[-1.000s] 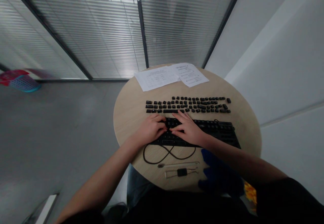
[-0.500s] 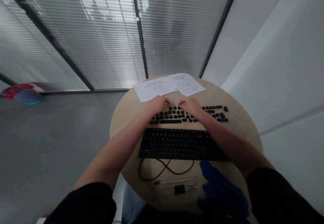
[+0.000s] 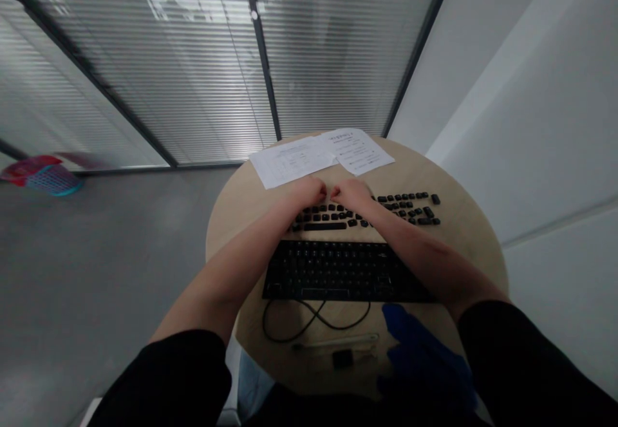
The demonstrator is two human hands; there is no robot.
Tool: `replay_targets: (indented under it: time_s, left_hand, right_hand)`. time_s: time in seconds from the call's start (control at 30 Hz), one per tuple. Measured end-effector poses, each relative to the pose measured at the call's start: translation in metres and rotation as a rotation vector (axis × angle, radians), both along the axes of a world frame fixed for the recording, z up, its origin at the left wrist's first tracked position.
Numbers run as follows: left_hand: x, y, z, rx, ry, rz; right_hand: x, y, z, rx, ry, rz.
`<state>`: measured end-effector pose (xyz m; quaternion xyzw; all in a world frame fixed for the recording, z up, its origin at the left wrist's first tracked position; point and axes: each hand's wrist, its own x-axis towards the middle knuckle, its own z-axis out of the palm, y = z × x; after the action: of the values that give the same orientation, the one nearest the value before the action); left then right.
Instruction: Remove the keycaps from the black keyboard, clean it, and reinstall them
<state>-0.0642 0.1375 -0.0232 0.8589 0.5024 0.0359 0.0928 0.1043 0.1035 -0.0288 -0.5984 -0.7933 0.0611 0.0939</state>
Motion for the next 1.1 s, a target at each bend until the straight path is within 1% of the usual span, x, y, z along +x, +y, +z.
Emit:
replay_targets:
  time_s: [0.07, 0.1, 0.17, 0.23, 0.3, 0.33, 0.4, 0.47, 0.53, 0.63, 0.77, 0.9, 1.1]
  left_hand:
    - [-0.006, -0.007, 0.011, 0.029, -0.043, 0.000]
    - [-0.012, -0.015, 0.017, 0.044, -0.071, -0.004]
    - [-0.026, -0.040, 0.027, 0.067, -0.143, -0.032]
    - [-0.041, -0.075, 0.029, 0.080, -0.232, -0.081]
    - [-0.055, -0.113, 0.021, 0.093, -0.487, -0.276]
    - [-0.059, -0.130, 0.014, 0.087, -0.564, -0.369]
    - [-0.063, -0.157, -0.001, 0.104, -0.614, -0.438]
    - [-0.062, -0.171, -0.016, 0.114, -0.616, -0.449]
    - [-0.059, -0.175, -0.025, 0.127, -0.604, -0.452]
    - [-0.056, -0.174, -0.029, 0.143, -0.569, -0.479]
    - [-0.056, -0.174, -0.029, 0.144, -0.528, -0.491]
    - [-0.055, -0.178, -0.032, 0.168, -0.496, -0.481]
    - [-0.053, -0.184, -0.035, 0.343, -0.417, -0.508]
  right_hand:
    - [0.000, -0.002, 0.005, 0.017, 0.010, -0.007]
    - [0.002, -0.005, 0.008, 0.041, 0.022, -0.005]
    - [0.008, -0.016, 0.014, 0.125, 0.056, 0.048]
    - [0.017, -0.036, 0.017, 0.229, 0.112, 0.167]
    - [0.026, -0.064, 0.014, 0.297, 0.195, 0.297]
    - [0.030, -0.080, 0.010, 0.307, 0.245, 0.350]
    - [0.035, -0.110, -0.001, 0.282, 0.339, 0.457]
    - [0.037, -0.134, -0.014, 0.232, 0.402, 0.559]
    - [0.036, -0.148, -0.025, 0.201, 0.443, 0.610]
    - [0.034, -0.155, -0.033, 0.199, 0.467, 0.617]
    - [0.030, -0.155, -0.033, 0.211, 0.440, 0.630]
    - [0.027, -0.159, -0.031, 0.215, 0.348, 0.650]
    - [0.022, -0.166, -0.031, 0.258, 0.284, 0.627]
